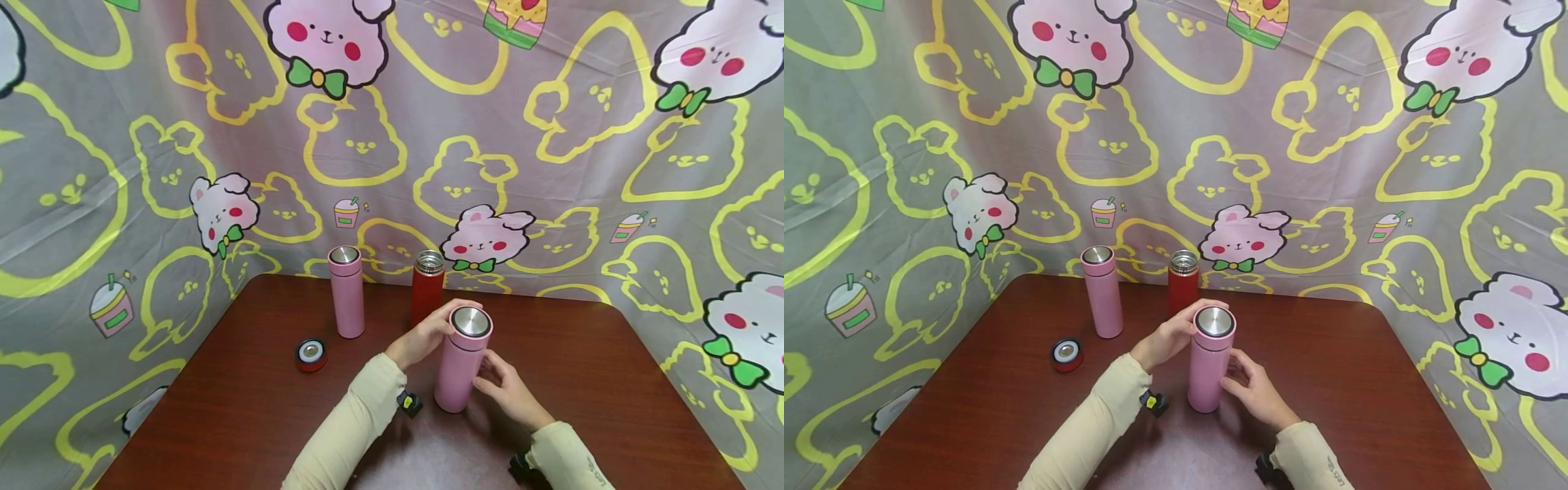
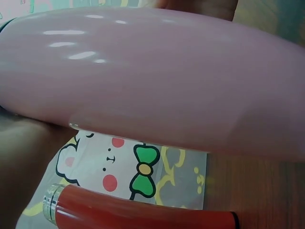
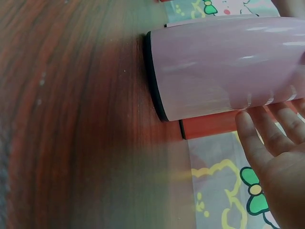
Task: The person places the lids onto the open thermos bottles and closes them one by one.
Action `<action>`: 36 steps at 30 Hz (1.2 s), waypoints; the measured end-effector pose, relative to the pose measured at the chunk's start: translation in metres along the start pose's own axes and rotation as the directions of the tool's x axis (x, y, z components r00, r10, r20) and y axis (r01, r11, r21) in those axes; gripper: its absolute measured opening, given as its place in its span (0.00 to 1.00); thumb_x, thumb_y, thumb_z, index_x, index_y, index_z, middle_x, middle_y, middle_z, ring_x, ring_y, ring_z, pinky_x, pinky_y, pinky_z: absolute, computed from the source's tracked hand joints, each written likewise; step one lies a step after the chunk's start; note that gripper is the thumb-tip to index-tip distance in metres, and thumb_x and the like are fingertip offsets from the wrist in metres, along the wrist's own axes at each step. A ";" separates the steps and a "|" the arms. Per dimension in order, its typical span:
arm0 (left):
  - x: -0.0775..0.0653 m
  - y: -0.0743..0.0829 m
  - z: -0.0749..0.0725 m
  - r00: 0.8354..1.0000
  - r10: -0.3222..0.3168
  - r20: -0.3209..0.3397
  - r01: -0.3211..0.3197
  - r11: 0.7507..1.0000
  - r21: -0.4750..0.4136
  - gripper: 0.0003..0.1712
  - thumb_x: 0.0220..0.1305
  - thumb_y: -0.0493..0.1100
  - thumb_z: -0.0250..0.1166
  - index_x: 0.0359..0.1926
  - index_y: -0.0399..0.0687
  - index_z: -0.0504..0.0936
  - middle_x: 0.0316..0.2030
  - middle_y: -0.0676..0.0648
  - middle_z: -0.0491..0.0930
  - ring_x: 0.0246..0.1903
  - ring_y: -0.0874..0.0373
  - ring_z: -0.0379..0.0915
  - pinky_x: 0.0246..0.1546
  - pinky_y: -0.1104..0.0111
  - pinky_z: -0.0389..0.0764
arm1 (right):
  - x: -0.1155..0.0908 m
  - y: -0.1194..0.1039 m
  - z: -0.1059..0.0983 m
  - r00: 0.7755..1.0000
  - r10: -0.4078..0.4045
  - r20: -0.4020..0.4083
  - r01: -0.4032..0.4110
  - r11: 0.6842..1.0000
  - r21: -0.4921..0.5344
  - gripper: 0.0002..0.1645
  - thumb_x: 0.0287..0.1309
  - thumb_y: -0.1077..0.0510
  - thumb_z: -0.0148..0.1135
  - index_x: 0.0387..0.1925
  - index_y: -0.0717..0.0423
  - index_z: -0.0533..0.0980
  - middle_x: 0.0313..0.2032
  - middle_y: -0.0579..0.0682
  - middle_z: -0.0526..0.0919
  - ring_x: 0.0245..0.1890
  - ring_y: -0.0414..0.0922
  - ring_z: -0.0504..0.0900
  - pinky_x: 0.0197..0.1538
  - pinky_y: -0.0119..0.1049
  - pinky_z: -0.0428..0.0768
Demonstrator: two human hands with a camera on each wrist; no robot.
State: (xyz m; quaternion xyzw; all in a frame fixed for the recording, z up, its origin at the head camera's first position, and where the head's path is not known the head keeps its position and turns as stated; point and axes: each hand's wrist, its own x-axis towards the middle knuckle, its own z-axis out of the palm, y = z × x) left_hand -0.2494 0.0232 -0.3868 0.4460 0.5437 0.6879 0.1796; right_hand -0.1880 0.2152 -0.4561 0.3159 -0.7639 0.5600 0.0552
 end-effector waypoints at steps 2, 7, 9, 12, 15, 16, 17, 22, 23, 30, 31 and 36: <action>0.001 -0.003 -0.001 1.000 0.002 -0.002 -0.002 1.000 -0.006 0.34 0.49 0.39 0.40 0.60 0.34 0.56 0.53 0.44 0.64 0.51 0.57 0.62 0.54 0.60 0.58 | 0.000 0.000 0.000 1.000 -0.008 0.000 0.008 1.000 0.002 0.25 0.52 0.73 0.53 0.54 0.67 0.62 0.48 0.57 0.73 0.49 0.42 0.72 0.48 0.35 0.71; 0.001 -0.006 -0.003 1.000 0.016 0.002 -0.016 1.000 -0.009 0.34 0.49 0.41 0.39 0.61 0.36 0.55 0.54 0.45 0.63 0.52 0.55 0.61 0.55 0.60 0.57 | 0.000 -0.001 0.001 1.000 -0.006 -0.001 0.006 1.000 -0.006 0.26 0.52 0.73 0.53 0.54 0.67 0.62 0.48 0.58 0.73 0.49 0.41 0.72 0.49 0.34 0.71; 0.001 -0.006 -0.003 1.000 0.023 0.006 -0.023 1.000 -0.015 0.34 0.49 0.41 0.38 0.61 0.35 0.55 0.54 0.45 0.63 0.52 0.54 0.61 0.55 0.59 0.56 | 0.000 -0.001 0.000 1.000 0.002 -0.002 -0.002 1.000 -0.006 0.26 0.52 0.72 0.53 0.54 0.67 0.62 0.48 0.58 0.72 0.49 0.41 0.72 0.49 0.35 0.70; 0.001 -0.006 -0.004 0.999 0.033 0.005 -0.033 0.999 -0.028 0.34 0.50 0.40 0.38 0.62 0.35 0.54 0.55 0.44 0.64 0.53 0.54 0.61 0.55 0.59 0.57 | 0.000 0.004 -0.001 1.000 0.016 -0.001 -0.016 1.000 0.007 0.26 0.53 0.72 0.53 0.55 0.66 0.62 0.49 0.58 0.72 0.49 0.42 0.72 0.49 0.36 0.70; 0.000 -0.004 -0.003 0.998 0.069 -0.012 -0.070 0.997 -0.044 0.34 0.49 0.38 0.39 0.61 0.33 0.53 0.56 0.38 0.63 0.53 0.53 0.62 0.54 0.58 0.59 | -0.001 0.013 -0.002 1.000 0.029 -0.004 -0.029 0.999 0.014 0.26 0.53 0.71 0.53 0.55 0.65 0.62 0.49 0.58 0.72 0.49 0.43 0.72 0.49 0.36 0.70; 0.000 -0.003 -0.003 0.996 0.087 -0.020 -0.088 0.995 -0.043 0.34 0.49 0.36 0.39 0.61 0.32 0.53 0.56 0.35 0.62 0.53 0.52 0.62 0.54 0.58 0.59 | -0.002 0.016 -0.002 0.999 0.036 -0.006 -0.036 0.999 0.014 0.26 0.53 0.70 0.54 0.56 0.64 0.62 0.49 0.58 0.72 0.49 0.43 0.72 0.49 0.36 0.70; 0.000 -0.001 -0.003 0.994 0.106 -0.030 -0.107 0.993 -0.039 0.34 0.49 0.35 0.40 0.61 0.31 0.53 0.56 0.33 0.61 0.53 0.52 0.63 0.53 0.58 0.60 | -0.002 0.019 -0.002 0.999 0.040 -0.010 -0.040 0.999 0.012 0.27 0.53 0.70 0.54 0.56 0.63 0.62 0.49 0.58 0.72 0.49 0.43 0.72 0.49 0.36 0.70; -0.006 0.013 0.003 0.979 0.177 -0.097 -0.173 0.984 0.047 0.30 0.50 0.30 0.42 0.58 0.27 0.55 0.55 0.29 0.61 0.53 0.51 0.62 0.51 0.58 0.63 | -0.005 0.025 -0.001 0.998 0.054 -0.027 -0.054 0.999 0.002 0.27 0.53 0.69 0.55 0.56 0.61 0.62 0.50 0.57 0.72 0.49 0.43 0.72 0.49 0.35 0.71; -0.007 0.016 0.004 0.977 0.181 -0.115 -0.174 0.982 0.071 0.28 0.51 0.29 0.42 0.57 0.27 0.57 0.54 0.29 0.62 0.53 0.51 0.62 0.51 0.58 0.64 | -0.005 0.024 -0.001 0.998 0.054 -0.028 -0.054 0.999 0.001 0.27 0.53 0.69 0.54 0.56 0.61 0.62 0.49 0.57 0.72 0.49 0.44 0.72 0.49 0.36 0.71; -0.016 0.032 0.008 0.969 0.157 -0.188 -0.113 0.968 0.226 0.22 0.56 0.28 0.46 0.54 0.29 0.63 0.52 0.33 0.65 0.53 0.50 0.63 0.51 0.59 0.65 | -0.003 0.003 0.000 0.998 0.064 -0.024 -0.064 0.998 -0.004 0.25 0.53 0.70 0.54 0.55 0.66 0.62 0.48 0.60 0.72 0.48 0.46 0.72 0.48 0.48 0.70; -0.017 0.033 0.009 0.970 0.155 -0.187 -0.107 0.964 0.245 0.22 0.57 0.28 0.47 0.55 0.29 0.62 0.52 0.33 0.65 0.52 0.50 0.63 0.51 0.58 0.65 | -0.003 0.000 0.000 0.997 0.067 -0.024 -0.068 0.998 -0.006 0.25 0.54 0.70 0.54 0.54 0.67 0.62 0.48 0.60 0.72 0.48 0.46 0.72 0.48 0.49 0.70; -0.022 0.039 0.012 0.972 0.137 -0.193 -0.059 0.930 0.363 0.26 0.56 0.30 0.55 0.57 0.32 0.60 0.53 0.36 0.65 0.51 0.51 0.63 0.51 0.53 0.64 | -0.003 -0.008 0.001 0.997 0.079 -0.022 -0.079 0.997 -0.011 0.25 0.54 0.69 0.54 0.55 0.65 0.62 0.48 0.59 0.72 0.48 0.48 0.72 0.48 0.52 0.68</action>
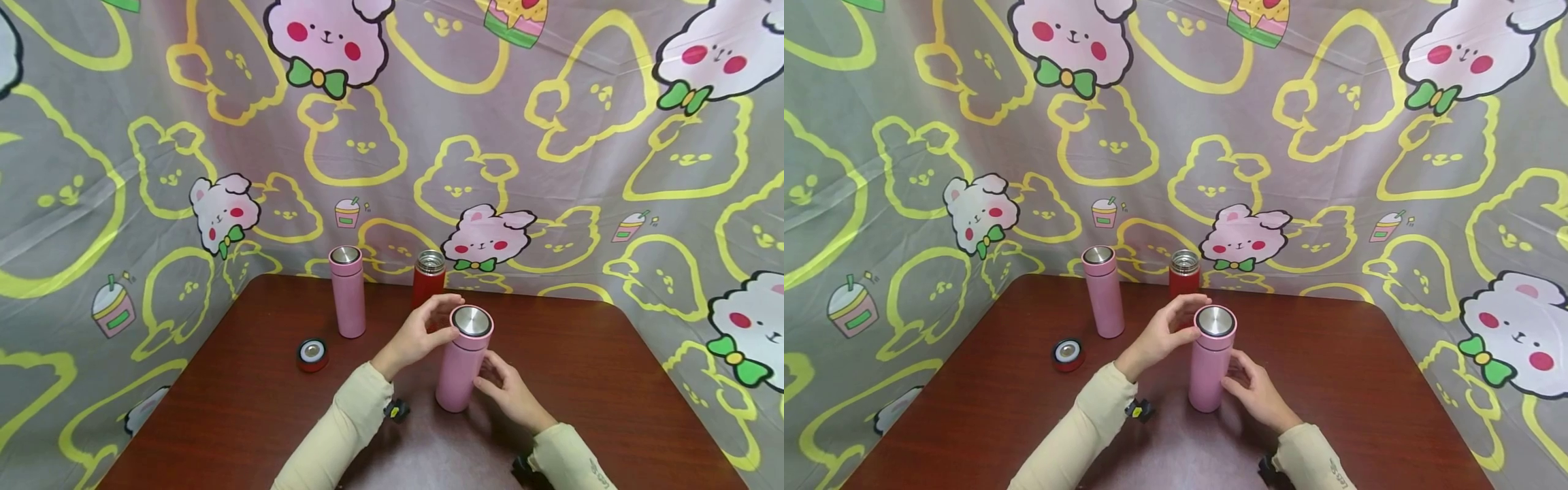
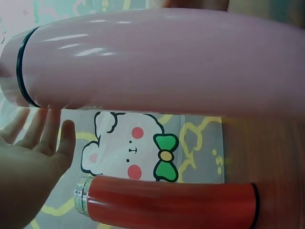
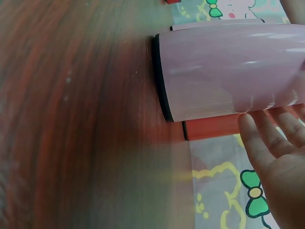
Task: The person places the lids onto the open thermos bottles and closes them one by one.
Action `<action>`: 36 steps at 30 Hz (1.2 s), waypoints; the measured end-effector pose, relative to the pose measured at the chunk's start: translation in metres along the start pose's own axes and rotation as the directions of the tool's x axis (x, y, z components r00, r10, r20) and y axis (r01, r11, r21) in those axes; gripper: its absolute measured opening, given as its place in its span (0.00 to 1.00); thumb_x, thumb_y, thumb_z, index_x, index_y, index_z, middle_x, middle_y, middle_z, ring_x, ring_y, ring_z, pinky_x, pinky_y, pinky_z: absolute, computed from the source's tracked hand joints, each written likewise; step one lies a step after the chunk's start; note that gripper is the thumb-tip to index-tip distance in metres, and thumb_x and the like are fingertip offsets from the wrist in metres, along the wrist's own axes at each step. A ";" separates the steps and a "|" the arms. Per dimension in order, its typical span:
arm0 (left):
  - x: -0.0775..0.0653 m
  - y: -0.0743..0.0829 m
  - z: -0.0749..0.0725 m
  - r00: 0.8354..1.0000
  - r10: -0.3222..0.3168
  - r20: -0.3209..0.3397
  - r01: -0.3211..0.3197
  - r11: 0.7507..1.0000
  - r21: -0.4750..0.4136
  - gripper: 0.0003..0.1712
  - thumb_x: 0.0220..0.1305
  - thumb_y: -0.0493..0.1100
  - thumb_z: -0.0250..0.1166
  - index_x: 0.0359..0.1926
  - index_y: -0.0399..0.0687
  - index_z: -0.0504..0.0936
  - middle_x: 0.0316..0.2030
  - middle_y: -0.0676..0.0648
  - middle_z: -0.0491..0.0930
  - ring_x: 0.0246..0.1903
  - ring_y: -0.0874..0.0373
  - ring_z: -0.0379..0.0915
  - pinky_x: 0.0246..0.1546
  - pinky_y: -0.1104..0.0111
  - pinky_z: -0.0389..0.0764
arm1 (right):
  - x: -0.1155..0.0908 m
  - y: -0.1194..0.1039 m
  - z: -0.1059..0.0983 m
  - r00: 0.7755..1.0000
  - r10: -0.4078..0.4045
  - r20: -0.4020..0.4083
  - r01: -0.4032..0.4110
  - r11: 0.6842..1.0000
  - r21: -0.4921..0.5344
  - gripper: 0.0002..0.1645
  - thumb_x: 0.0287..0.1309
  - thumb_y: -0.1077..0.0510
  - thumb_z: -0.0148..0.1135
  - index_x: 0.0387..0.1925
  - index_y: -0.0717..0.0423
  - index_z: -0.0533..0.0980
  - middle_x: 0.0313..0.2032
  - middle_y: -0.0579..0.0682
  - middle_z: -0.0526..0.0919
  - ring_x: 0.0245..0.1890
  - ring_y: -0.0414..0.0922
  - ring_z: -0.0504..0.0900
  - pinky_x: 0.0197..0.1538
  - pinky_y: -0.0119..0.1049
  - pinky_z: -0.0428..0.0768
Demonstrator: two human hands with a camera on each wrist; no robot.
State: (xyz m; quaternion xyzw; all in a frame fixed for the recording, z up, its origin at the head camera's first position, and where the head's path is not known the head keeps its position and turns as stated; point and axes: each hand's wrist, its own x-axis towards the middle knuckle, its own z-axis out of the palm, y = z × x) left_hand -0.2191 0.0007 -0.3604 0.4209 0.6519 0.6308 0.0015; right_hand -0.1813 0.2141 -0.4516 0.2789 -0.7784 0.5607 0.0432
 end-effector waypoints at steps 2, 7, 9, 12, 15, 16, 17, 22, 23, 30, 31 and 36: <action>-0.001 0.001 0.000 1.000 -0.018 -0.009 0.018 0.998 0.065 0.29 0.54 0.32 0.59 0.58 0.36 0.61 0.53 0.38 0.66 0.51 0.53 0.64 0.50 0.56 0.65 | 0.000 -0.001 0.000 1.000 0.001 -0.001 -0.001 1.000 0.001 0.25 0.54 0.69 0.54 0.55 0.64 0.63 0.48 0.58 0.73 0.48 0.49 0.72 0.48 0.51 0.69; -0.004 0.000 0.002 0.994 -0.098 -0.038 0.102 0.986 0.135 0.33 0.51 0.37 0.64 0.58 0.44 0.62 0.52 0.48 0.69 0.48 0.60 0.66 0.47 0.62 0.69 | 0.000 0.000 0.001 1.000 -0.013 -0.011 0.013 1.000 -0.019 0.25 0.54 0.70 0.54 0.54 0.66 0.63 0.47 0.57 0.73 0.47 0.51 0.73 0.47 0.50 0.70; -0.004 0.000 0.004 0.993 -0.113 -0.045 0.118 0.983 0.138 0.33 0.50 0.38 0.65 0.58 0.45 0.63 0.51 0.51 0.69 0.47 0.62 0.67 0.46 0.63 0.70 | 0.000 0.000 0.001 1.000 -0.020 -0.014 0.019 0.999 -0.025 0.24 0.53 0.71 0.54 0.54 0.67 0.63 0.47 0.58 0.73 0.47 0.52 0.73 0.47 0.48 0.71; -0.004 0.001 0.006 0.993 -0.109 -0.046 0.114 0.983 0.145 0.34 0.48 0.38 0.67 0.57 0.45 0.64 0.50 0.51 0.69 0.46 0.63 0.68 0.46 0.66 0.70 | -0.001 0.001 0.001 1.000 -0.029 -0.012 0.029 0.999 -0.014 0.24 0.54 0.71 0.53 0.54 0.67 0.63 0.47 0.58 0.73 0.47 0.51 0.72 0.47 0.41 0.72; -0.004 0.003 0.008 0.992 -0.113 -0.052 0.119 0.982 0.144 0.35 0.46 0.38 0.68 0.56 0.45 0.64 0.49 0.51 0.69 0.46 0.64 0.68 0.46 0.65 0.70 | -0.001 0.010 0.001 0.999 -0.045 -0.006 0.045 0.999 -0.001 0.25 0.54 0.71 0.53 0.55 0.66 0.62 0.47 0.58 0.73 0.47 0.49 0.73 0.47 0.35 0.72; -0.004 0.004 0.009 0.991 -0.117 -0.057 0.124 0.981 0.147 0.35 0.46 0.39 0.69 0.56 0.45 0.65 0.49 0.51 0.69 0.45 0.64 0.68 0.46 0.65 0.71 | -0.001 0.014 0.000 0.999 -0.050 -0.005 0.050 0.999 0.003 0.25 0.54 0.72 0.53 0.55 0.66 0.62 0.47 0.57 0.73 0.47 0.48 0.73 0.47 0.34 0.72; -0.004 0.005 0.009 0.991 -0.122 -0.062 0.130 0.980 0.152 0.35 0.46 0.39 0.69 0.56 0.46 0.65 0.49 0.51 0.69 0.45 0.64 0.68 0.46 0.65 0.71 | -0.002 0.018 0.000 0.999 -0.047 -0.007 0.047 0.999 0.006 0.26 0.54 0.71 0.53 0.55 0.65 0.62 0.48 0.57 0.73 0.48 0.48 0.72 0.47 0.34 0.72; -0.003 0.005 0.009 0.989 -0.126 -0.083 0.137 0.978 0.154 0.35 0.45 0.39 0.70 0.55 0.46 0.65 0.49 0.51 0.70 0.44 0.63 0.68 0.44 0.65 0.71 | -0.002 0.028 0.000 0.999 -0.035 -0.013 0.035 0.999 0.009 0.27 0.54 0.69 0.54 0.57 0.62 0.61 0.49 0.57 0.72 0.48 0.46 0.72 0.48 0.34 0.71; -0.003 0.004 0.009 0.989 -0.125 -0.082 0.136 0.980 0.146 0.35 0.45 0.39 0.70 0.55 0.45 0.65 0.48 0.51 0.70 0.44 0.63 0.69 0.44 0.64 0.72 | -0.002 0.028 0.000 0.999 -0.031 -0.014 0.031 0.999 0.010 0.27 0.54 0.69 0.54 0.57 0.62 0.61 0.49 0.57 0.72 0.49 0.45 0.72 0.48 0.34 0.71; -0.002 -0.004 0.007 0.988 -0.153 -0.036 0.153 0.988 -0.005 0.33 0.48 0.36 0.67 0.56 0.42 0.64 0.48 0.51 0.71 0.44 0.61 0.70 0.44 0.63 0.72 | -0.001 0.021 -0.001 1.000 -0.021 0.002 0.021 1.000 0.011 0.26 0.53 0.71 0.54 0.55 0.65 0.62 0.49 0.58 0.72 0.48 0.49 0.72 0.48 0.37 0.72; -0.001 -0.005 0.006 0.988 -0.153 -0.023 0.152 0.988 -0.031 0.33 0.49 0.35 0.66 0.57 0.42 0.64 0.48 0.50 0.71 0.45 0.61 0.70 0.44 0.64 0.72 | 0.000 0.019 -0.002 1.000 -0.018 0.003 0.018 1.000 0.014 0.26 0.53 0.71 0.54 0.55 0.65 0.62 0.49 0.58 0.72 0.48 0.50 0.72 0.48 0.37 0.72; -0.001 -0.007 0.004 0.991 -0.121 0.050 0.126 0.987 -0.097 0.31 0.54 0.30 0.60 0.59 0.37 0.60 0.52 0.43 0.68 0.47 0.61 0.68 0.48 0.62 0.69 | -0.001 0.021 -0.001 1.000 -0.021 -0.002 0.021 1.000 0.022 0.26 0.53 0.71 0.54 0.56 0.65 0.62 0.48 0.59 0.72 0.48 0.49 0.72 0.48 0.38 0.72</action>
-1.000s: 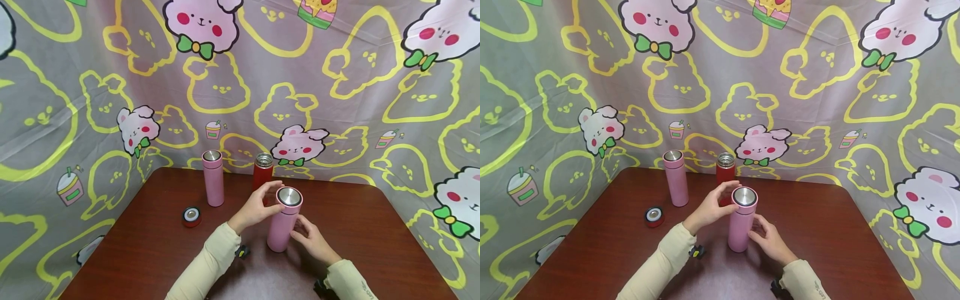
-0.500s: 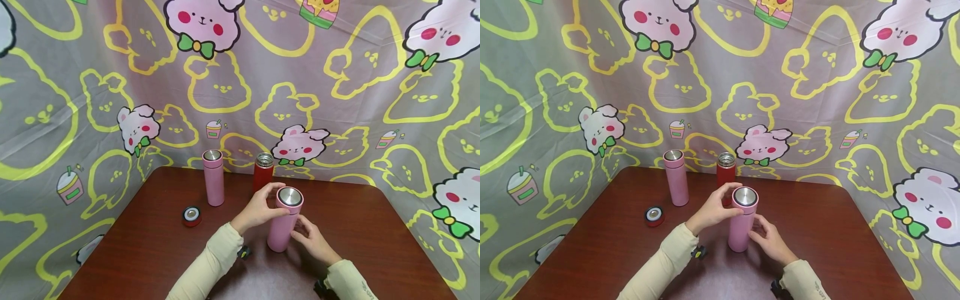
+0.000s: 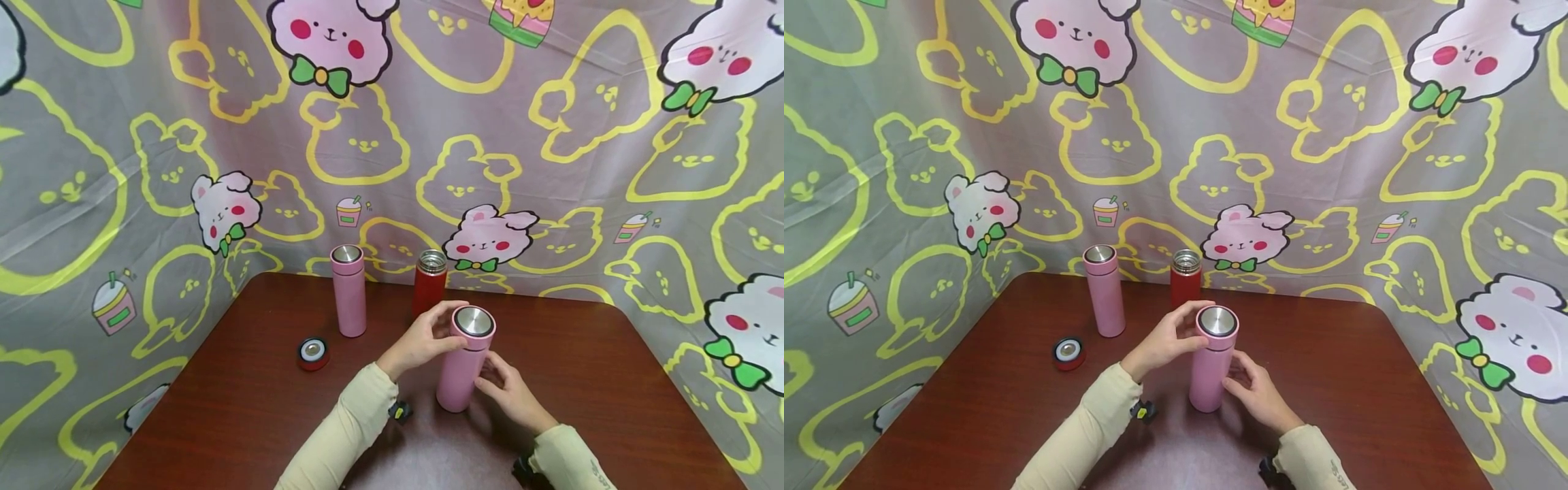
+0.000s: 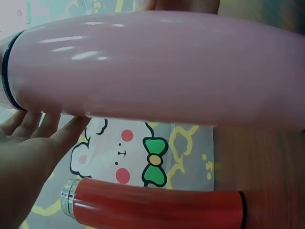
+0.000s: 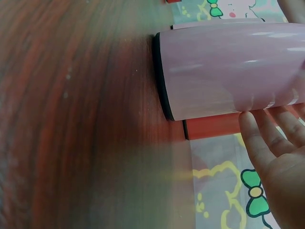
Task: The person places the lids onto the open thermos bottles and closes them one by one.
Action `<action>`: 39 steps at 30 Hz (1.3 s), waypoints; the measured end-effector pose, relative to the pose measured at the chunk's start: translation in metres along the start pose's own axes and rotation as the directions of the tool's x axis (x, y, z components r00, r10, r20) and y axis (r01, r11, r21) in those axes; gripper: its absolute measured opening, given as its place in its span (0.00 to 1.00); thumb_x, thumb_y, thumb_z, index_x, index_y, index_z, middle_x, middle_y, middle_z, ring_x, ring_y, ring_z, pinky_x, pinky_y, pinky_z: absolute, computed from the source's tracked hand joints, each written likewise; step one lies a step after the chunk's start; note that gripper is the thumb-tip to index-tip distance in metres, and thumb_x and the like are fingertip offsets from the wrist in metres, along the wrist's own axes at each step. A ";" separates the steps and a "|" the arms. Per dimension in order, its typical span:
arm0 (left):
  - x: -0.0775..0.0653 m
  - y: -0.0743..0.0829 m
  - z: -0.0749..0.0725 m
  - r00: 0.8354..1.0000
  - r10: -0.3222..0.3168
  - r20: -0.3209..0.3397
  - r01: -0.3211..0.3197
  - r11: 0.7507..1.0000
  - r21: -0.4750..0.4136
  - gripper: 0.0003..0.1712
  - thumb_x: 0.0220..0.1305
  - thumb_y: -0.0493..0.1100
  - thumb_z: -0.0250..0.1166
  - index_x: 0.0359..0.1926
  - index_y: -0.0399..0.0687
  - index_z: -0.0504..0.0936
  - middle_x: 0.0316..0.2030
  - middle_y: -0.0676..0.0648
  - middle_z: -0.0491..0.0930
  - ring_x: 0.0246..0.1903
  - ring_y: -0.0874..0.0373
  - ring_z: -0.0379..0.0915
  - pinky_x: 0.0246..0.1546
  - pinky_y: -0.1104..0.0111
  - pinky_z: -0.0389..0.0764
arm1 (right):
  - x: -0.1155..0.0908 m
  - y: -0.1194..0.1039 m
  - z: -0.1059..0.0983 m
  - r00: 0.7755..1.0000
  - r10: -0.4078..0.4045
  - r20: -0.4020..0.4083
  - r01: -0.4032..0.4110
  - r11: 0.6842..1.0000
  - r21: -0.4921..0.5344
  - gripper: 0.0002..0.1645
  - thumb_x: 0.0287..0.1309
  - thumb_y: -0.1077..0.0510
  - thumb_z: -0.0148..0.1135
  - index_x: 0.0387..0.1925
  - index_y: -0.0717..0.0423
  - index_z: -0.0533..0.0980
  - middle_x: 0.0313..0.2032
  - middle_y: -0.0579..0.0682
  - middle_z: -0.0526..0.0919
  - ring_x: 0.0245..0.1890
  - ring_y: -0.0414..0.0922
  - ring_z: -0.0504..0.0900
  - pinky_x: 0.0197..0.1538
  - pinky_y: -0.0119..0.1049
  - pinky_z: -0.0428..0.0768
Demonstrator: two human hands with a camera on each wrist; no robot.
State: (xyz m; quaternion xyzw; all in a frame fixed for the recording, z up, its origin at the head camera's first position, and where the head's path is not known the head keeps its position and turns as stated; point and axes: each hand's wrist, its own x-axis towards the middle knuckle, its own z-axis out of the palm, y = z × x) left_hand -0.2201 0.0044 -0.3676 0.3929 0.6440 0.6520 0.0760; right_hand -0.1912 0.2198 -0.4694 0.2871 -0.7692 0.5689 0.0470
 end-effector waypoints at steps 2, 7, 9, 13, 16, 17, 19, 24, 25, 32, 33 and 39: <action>0.000 0.000 0.000 1.000 0.014 0.026 -0.014 1.000 -0.012 0.30 0.55 0.29 0.57 0.59 0.34 0.59 0.53 0.41 0.66 0.48 0.61 0.66 0.50 0.62 0.67 | -0.001 0.003 0.000 1.000 0.001 -0.007 -0.001 1.000 -0.006 0.26 0.54 0.70 0.54 0.56 0.63 0.62 0.49 0.58 0.72 0.48 0.47 0.72 0.48 0.37 0.72; 0.002 0.000 0.001 0.997 0.046 0.062 -0.047 0.999 0.008 0.28 0.58 0.31 0.52 0.60 0.33 0.57 0.55 0.40 0.63 0.52 0.60 0.62 0.53 0.65 0.63 | 0.000 0.005 0.000 1.000 0.027 -0.014 -0.027 1.000 -0.014 0.27 0.54 0.67 0.55 0.57 0.61 0.62 0.50 0.57 0.72 0.49 0.44 0.72 0.49 0.38 0.71; 0.003 -0.001 0.002 0.996 0.051 0.078 -0.052 0.999 0.016 0.28 0.58 0.33 0.50 0.61 0.34 0.56 0.56 0.41 0.62 0.53 0.59 0.60 0.53 0.65 0.62 | 0.000 0.001 -0.001 0.999 0.032 -0.005 -0.033 0.999 -0.008 0.27 0.54 0.68 0.54 0.57 0.63 0.62 0.50 0.58 0.72 0.49 0.44 0.72 0.49 0.40 0.71; 0.005 -0.005 0.002 0.993 0.051 0.102 -0.049 0.998 -0.029 0.28 0.58 0.35 0.47 0.61 0.34 0.56 0.56 0.42 0.62 0.54 0.59 0.59 0.52 0.64 0.64 | 0.001 -0.011 0.000 1.000 0.024 0.015 -0.024 1.000 -0.017 0.27 0.55 0.70 0.53 0.57 0.68 0.60 0.49 0.63 0.71 0.49 0.44 0.72 0.49 0.42 0.71; 0.007 -0.009 0.001 0.991 0.070 0.115 -0.058 0.992 -0.108 0.29 0.56 0.35 0.45 0.60 0.32 0.55 0.55 0.41 0.62 0.53 0.59 0.60 0.51 0.63 0.65 | 0.002 -0.019 0.001 0.999 0.028 0.015 -0.028 0.999 -0.043 0.26 0.55 0.69 0.53 0.56 0.68 0.61 0.49 0.62 0.71 0.48 0.44 0.72 0.48 0.44 0.71; 0.008 -0.010 0.001 0.990 0.081 0.119 -0.065 0.989 -0.136 0.29 0.55 0.34 0.44 0.60 0.31 0.55 0.55 0.41 0.63 0.52 0.58 0.60 0.51 0.62 0.64 | 0.002 -0.021 0.001 0.999 0.031 0.013 -0.030 0.998 -0.048 0.26 0.55 0.69 0.53 0.56 0.67 0.61 0.48 0.62 0.72 0.48 0.44 0.72 0.48 0.45 0.71; 0.010 -0.012 0.001 0.987 0.101 0.129 -0.077 0.981 -0.179 0.29 0.55 0.34 0.43 0.59 0.30 0.55 0.54 0.41 0.63 0.52 0.57 0.61 0.51 0.61 0.64 | 0.002 -0.024 0.002 0.999 0.041 0.007 -0.041 0.998 -0.050 0.25 0.55 0.68 0.53 0.55 0.66 0.62 0.48 0.60 0.72 0.48 0.45 0.73 0.48 0.45 0.71; 0.013 -0.016 0.000 0.982 0.109 0.155 -0.073 0.972 -0.225 0.29 0.54 0.35 0.42 0.59 0.31 0.56 0.54 0.43 0.64 0.52 0.56 0.61 0.53 0.60 0.61 | 0.002 -0.026 0.002 0.999 0.050 0.005 -0.049 0.998 -0.049 0.25 0.55 0.68 0.54 0.55 0.65 0.62 0.47 0.59 0.73 0.47 0.46 0.73 0.48 0.42 0.71; 0.013 -0.016 0.000 0.981 0.105 0.161 -0.067 0.972 -0.224 0.29 0.54 0.35 0.41 0.60 0.31 0.56 0.54 0.43 0.64 0.52 0.56 0.61 0.53 0.60 0.61 | 0.002 -0.025 0.002 0.999 0.052 0.006 -0.052 0.997 -0.049 0.25 0.55 0.68 0.54 0.55 0.65 0.62 0.47 0.60 0.73 0.48 0.46 0.73 0.48 0.42 0.71; 0.009 -0.009 -0.006 0.982 0.059 0.182 -0.029 0.986 -0.166 0.30 0.59 0.36 0.43 0.63 0.35 0.51 0.60 0.41 0.58 0.57 0.57 0.57 0.54 0.62 0.61 | 0.002 -0.015 0.001 0.999 0.049 0.003 -0.049 0.998 -0.025 0.25 0.54 0.69 0.54 0.55 0.66 0.62 0.47 0.60 0.72 0.47 0.47 0.73 0.48 0.42 0.71; 0.008 -0.007 -0.007 0.983 0.057 0.174 -0.033 0.990 -0.140 0.30 0.60 0.37 0.44 0.64 0.36 0.51 0.61 0.40 0.58 0.57 0.58 0.57 0.53 0.62 0.62 | 0.001 -0.012 0.001 0.999 0.049 0.003 -0.049 0.999 -0.022 0.26 0.54 0.69 0.54 0.56 0.65 0.62 0.48 0.60 0.72 0.48 0.47 0.72 0.48 0.41 0.71; 0.003 0.002 -0.009 0.997 0.022 0.079 -0.026 0.998 0.049 0.34 0.57 0.37 0.59 0.63 0.42 0.56 0.58 0.43 0.62 0.54 0.60 0.62 0.51 0.65 0.66 | -0.001 0.003 0.000 0.999 0.050 -0.005 -0.051 0.999 -0.014 0.26 0.55 0.66 0.55 0.56 0.60 0.62 0.49 0.57 0.72 0.48 0.44 0.72 0.49 0.37 0.71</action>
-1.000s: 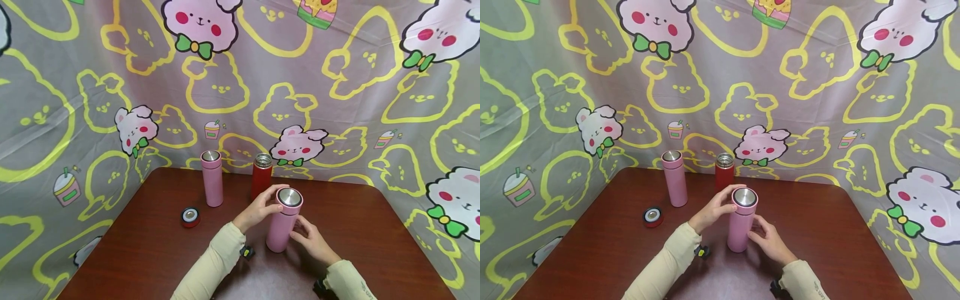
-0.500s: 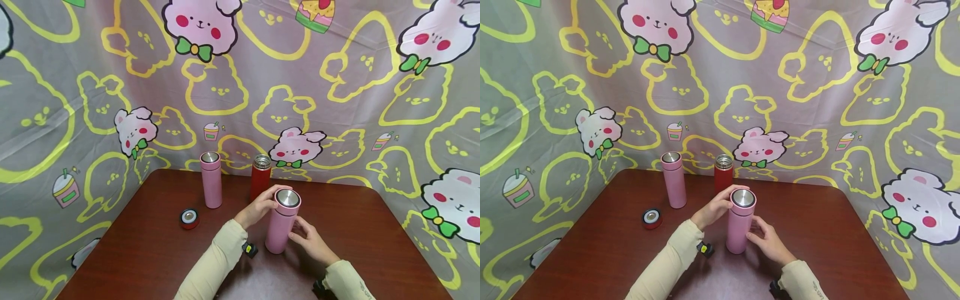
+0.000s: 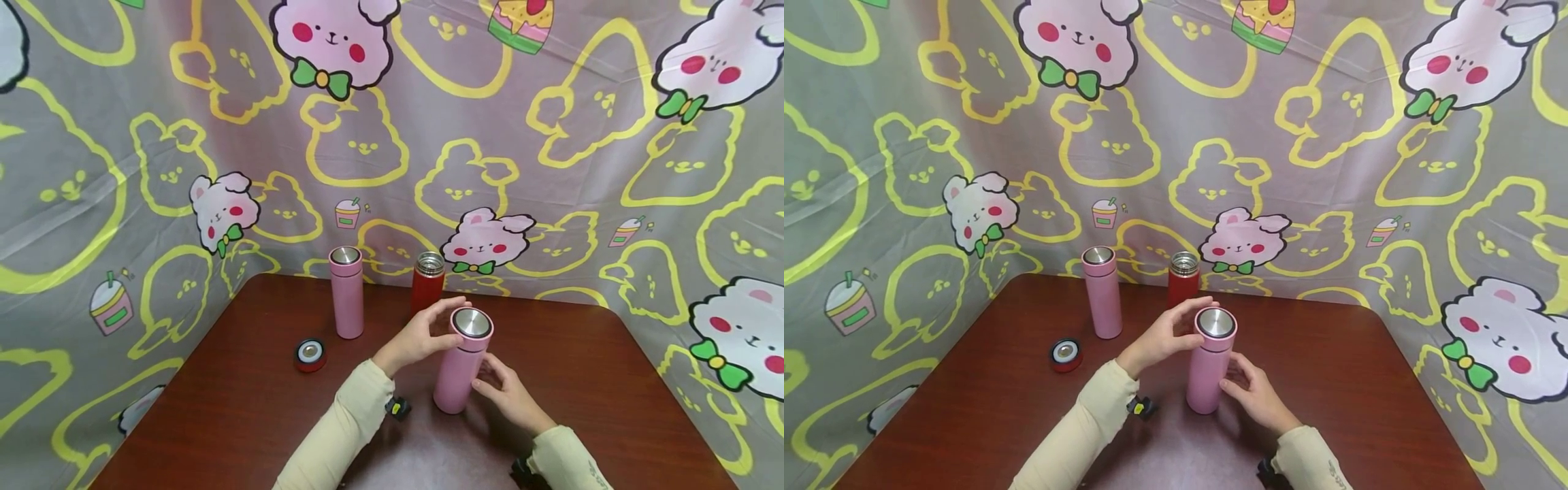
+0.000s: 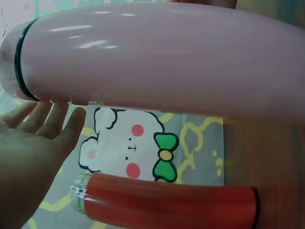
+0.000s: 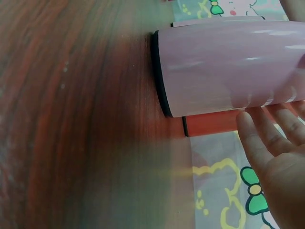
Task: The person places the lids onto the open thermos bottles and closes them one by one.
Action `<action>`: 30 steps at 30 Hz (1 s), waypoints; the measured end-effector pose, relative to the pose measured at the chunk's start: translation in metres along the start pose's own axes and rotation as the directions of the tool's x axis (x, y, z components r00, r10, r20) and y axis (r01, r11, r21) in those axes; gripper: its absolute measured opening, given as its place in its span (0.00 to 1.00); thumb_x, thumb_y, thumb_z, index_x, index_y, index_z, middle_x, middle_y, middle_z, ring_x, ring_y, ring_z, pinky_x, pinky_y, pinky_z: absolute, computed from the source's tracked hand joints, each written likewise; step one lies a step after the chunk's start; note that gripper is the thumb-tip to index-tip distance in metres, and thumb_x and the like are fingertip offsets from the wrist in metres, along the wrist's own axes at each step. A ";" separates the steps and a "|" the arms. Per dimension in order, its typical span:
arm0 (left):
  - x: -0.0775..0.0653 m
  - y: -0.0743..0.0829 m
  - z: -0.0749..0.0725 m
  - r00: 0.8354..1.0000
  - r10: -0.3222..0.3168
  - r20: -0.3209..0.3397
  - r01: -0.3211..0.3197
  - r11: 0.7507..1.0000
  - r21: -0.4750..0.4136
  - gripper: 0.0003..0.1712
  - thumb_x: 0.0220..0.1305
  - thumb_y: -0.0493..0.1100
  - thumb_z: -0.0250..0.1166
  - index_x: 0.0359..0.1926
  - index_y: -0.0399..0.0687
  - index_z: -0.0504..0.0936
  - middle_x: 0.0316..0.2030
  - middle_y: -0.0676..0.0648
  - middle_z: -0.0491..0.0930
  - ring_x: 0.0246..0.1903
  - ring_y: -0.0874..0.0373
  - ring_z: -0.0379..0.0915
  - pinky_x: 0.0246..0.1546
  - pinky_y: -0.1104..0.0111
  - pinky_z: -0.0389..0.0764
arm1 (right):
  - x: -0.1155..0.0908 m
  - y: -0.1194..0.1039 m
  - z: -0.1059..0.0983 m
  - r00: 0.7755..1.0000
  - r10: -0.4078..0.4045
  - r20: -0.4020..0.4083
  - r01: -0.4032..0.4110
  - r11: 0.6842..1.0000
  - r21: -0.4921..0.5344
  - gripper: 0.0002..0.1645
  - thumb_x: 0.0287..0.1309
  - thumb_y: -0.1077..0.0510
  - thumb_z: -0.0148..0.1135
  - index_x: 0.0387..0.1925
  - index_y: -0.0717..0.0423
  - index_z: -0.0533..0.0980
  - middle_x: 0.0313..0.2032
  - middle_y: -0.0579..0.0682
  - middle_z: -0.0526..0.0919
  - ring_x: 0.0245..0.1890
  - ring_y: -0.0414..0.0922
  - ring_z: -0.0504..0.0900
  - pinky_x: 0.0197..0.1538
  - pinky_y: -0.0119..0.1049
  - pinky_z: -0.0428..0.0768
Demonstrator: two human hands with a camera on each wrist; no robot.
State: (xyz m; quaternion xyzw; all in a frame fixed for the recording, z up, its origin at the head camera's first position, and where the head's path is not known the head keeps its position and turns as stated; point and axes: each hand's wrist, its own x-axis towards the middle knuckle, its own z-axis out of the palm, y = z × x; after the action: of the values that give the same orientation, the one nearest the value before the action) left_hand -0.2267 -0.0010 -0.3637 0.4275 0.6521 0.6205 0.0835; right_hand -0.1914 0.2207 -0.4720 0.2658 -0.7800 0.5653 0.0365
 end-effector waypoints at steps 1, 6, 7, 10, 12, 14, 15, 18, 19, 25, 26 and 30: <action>0.000 -0.003 0.000 1.000 -0.010 -0.020 0.011 1.000 0.019 0.35 0.55 0.38 0.60 0.63 0.44 0.57 0.58 0.46 0.64 0.54 0.61 0.62 0.50 0.65 0.66 | 0.000 0.000 0.000 1.000 -0.004 -0.001 0.004 1.000 0.003 0.26 0.55 0.66 0.55 0.57 0.60 0.62 0.49 0.57 0.72 0.48 0.44 0.72 0.49 0.37 0.71; -0.001 -0.007 0.004 0.993 -0.053 -0.108 0.067 0.989 0.134 0.37 0.50 0.43 0.66 0.61 0.50 0.61 0.54 0.55 0.67 0.50 0.63 0.65 0.48 0.65 0.69 | -0.001 0.001 0.000 1.000 -0.031 0.001 0.031 0.999 0.009 0.26 0.55 0.66 0.54 0.56 0.61 0.62 0.49 0.58 0.72 0.48 0.44 0.72 0.49 0.37 0.71; -0.002 -0.002 0.005 0.991 -0.062 -0.118 0.080 0.984 0.157 0.38 0.49 0.43 0.67 0.61 0.48 0.62 0.54 0.53 0.67 0.49 0.63 0.66 0.49 0.64 0.68 | -0.001 0.000 0.000 1.000 -0.029 0.000 0.029 1.000 0.008 0.26 0.55 0.66 0.54 0.56 0.60 0.62 0.49 0.58 0.72 0.48 0.44 0.72 0.49 0.36 0.71; -0.004 0.015 0.008 0.989 -0.065 -0.135 0.093 0.973 0.213 0.38 0.48 0.42 0.68 0.60 0.44 0.62 0.53 0.50 0.68 0.48 0.63 0.66 0.49 0.65 0.68 | 0.000 0.000 -0.001 0.999 -0.040 0.007 0.040 0.999 0.002 0.26 0.55 0.66 0.54 0.57 0.62 0.62 0.48 0.58 0.73 0.48 0.43 0.73 0.48 0.38 0.71; -0.004 0.019 0.010 0.988 -0.063 -0.144 0.096 0.967 0.235 0.38 0.47 0.42 0.69 0.59 0.43 0.63 0.52 0.50 0.68 0.48 0.63 0.67 0.48 0.66 0.68 | 0.001 0.000 -0.001 0.999 -0.046 0.013 0.046 0.999 0.000 0.26 0.56 0.67 0.53 0.57 0.63 0.61 0.48 0.58 0.73 0.48 0.43 0.73 0.48 0.37 0.71; -0.004 0.021 0.011 0.986 -0.060 -0.155 0.100 0.960 0.260 0.38 0.46 0.42 0.69 0.59 0.43 0.63 0.52 0.49 0.69 0.48 0.63 0.67 0.48 0.68 0.69 | 0.001 0.000 -0.001 0.998 -0.054 0.019 0.055 0.998 -0.006 0.26 0.56 0.67 0.53 0.57 0.64 0.60 0.48 0.58 0.73 0.48 0.43 0.72 0.48 0.37 0.71; -0.004 0.021 0.011 0.985 -0.061 -0.160 0.103 0.958 0.269 0.38 0.45 0.43 0.70 0.58 0.43 0.64 0.51 0.49 0.69 0.47 0.63 0.67 0.47 0.68 0.69 | 0.001 0.000 0.000 0.999 -0.048 0.016 0.048 0.999 -0.006 0.26 0.56 0.67 0.53 0.57 0.63 0.61 0.48 0.58 0.73 0.48 0.43 0.73 0.48 0.36 0.71; -0.003 0.021 0.012 0.984 -0.060 -0.168 0.107 0.952 0.287 0.38 0.45 0.43 0.70 0.58 0.43 0.64 0.50 0.50 0.70 0.46 0.63 0.68 0.47 0.68 0.69 | 0.001 0.001 0.000 0.999 -0.034 0.011 0.034 0.999 -0.006 0.27 0.56 0.66 0.54 0.57 0.62 0.61 0.48 0.58 0.73 0.48 0.44 0.73 0.48 0.37 0.72; -0.003 0.021 0.011 0.984 -0.058 -0.169 0.106 0.951 0.291 0.38 0.45 0.43 0.70 0.58 0.43 0.65 0.50 0.50 0.70 0.46 0.63 0.68 0.46 0.68 0.69 | 0.001 0.002 0.000 1.000 -0.026 0.007 0.027 1.000 -0.006 0.26 0.56 0.66 0.54 0.57 0.61 0.61 0.48 0.57 0.73 0.48 0.44 0.73 0.48 0.37 0.72; -0.002 0.015 0.010 0.984 -0.057 -0.167 0.096 0.967 0.236 0.36 0.45 0.42 0.70 0.56 0.45 0.66 0.48 0.53 0.71 0.44 0.64 0.68 0.44 0.70 0.70 | 0.001 0.004 0.000 1.000 -0.005 -0.006 0.005 1.000 -0.002 0.26 0.55 0.65 0.55 0.56 0.61 0.62 0.48 0.58 0.73 0.48 0.44 0.73 0.49 0.39 0.71; -0.001 0.011 0.010 0.984 -0.064 -0.164 0.098 0.973 0.208 0.35 0.45 0.41 0.70 0.56 0.46 0.66 0.48 0.53 0.71 0.44 0.64 0.68 0.43 0.69 0.71 | 0.001 0.004 0.000 1.000 -0.001 -0.005 0.001 1.000 0.000 0.26 0.55 0.65 0.55 0.56 0.60 0.62 0.48 0.57 0.73 0.48 0.44 0.73 0.49 0.39 0.71; 0.002 -0.007 0.010 0.983 -0.091 -0.158 0.110 0.987 0.116 0.36 0.45 0.40 0.69 0.57 0.49 0.64 0.47 0.56 0.70 0.44 0.63 0.69 0.41 0.69 0.72 | 0.001 0.001 0.000 1.000 0.014 0.004 -0.014 1.000 0.003 0.26 0.55 0.66 0.54 0.57 0.60 0.62 0.49 0.57 0.72 0.49 0.44 0.72 0.49 0.40 0.71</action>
State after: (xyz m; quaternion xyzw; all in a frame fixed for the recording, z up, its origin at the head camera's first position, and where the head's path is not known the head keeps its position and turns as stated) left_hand -0.2251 0.0084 -0.3715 0.3497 0.7147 0.6046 0.0377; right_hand -0.1933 0.2205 -0.4728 0.2616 -0.7811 0.5661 0.0304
